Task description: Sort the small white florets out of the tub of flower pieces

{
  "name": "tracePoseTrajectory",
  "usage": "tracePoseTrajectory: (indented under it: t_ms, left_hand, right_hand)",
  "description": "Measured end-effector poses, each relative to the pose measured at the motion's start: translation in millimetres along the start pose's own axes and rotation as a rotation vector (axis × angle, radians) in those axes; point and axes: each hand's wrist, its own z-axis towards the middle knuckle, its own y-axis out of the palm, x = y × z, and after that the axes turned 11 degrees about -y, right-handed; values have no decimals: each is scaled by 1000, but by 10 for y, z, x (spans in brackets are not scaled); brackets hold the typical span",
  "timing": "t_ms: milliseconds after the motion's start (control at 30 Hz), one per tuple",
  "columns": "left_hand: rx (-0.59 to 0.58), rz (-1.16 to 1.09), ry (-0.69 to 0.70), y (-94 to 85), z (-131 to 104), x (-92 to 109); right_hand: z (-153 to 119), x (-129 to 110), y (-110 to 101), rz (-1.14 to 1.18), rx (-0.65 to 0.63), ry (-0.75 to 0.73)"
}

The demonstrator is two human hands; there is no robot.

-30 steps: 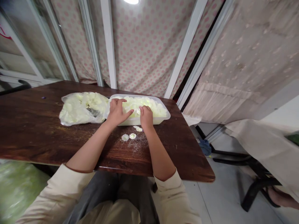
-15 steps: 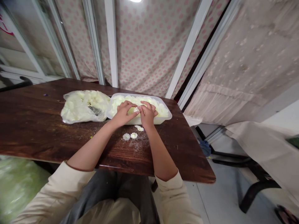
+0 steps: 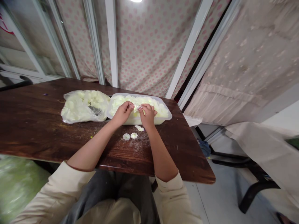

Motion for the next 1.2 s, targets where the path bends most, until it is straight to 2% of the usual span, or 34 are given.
tracePoseTrajectory:
  t_ms: [233, 433, 667, 867, 1033, 1200]
  left_hand:
    - [47, -42, -42, -3, 15, -36]
    - [-19, -50, -47, 3, 5, -4]
    - [7, 1, -41, -7, 10, -17]
    - [81, 247, -73, -27, 9, -59]
    - [128, 582, -61, -2, -52, -12]
    - [-20, 544, 20, 21, -96, 73]
  right_hand:
    - [-8, 16, 8, -1, 38, 86]
    - [-12, -8, -27, 90, -101, -24]
    - [28, 30, 6, 241, -22, -39]
    - [16, -6, -3, 277, 34, 94]
    - [13, -32, 9, 268, 53, 109]
    - [4, -34, 31, 289, 83, 110]
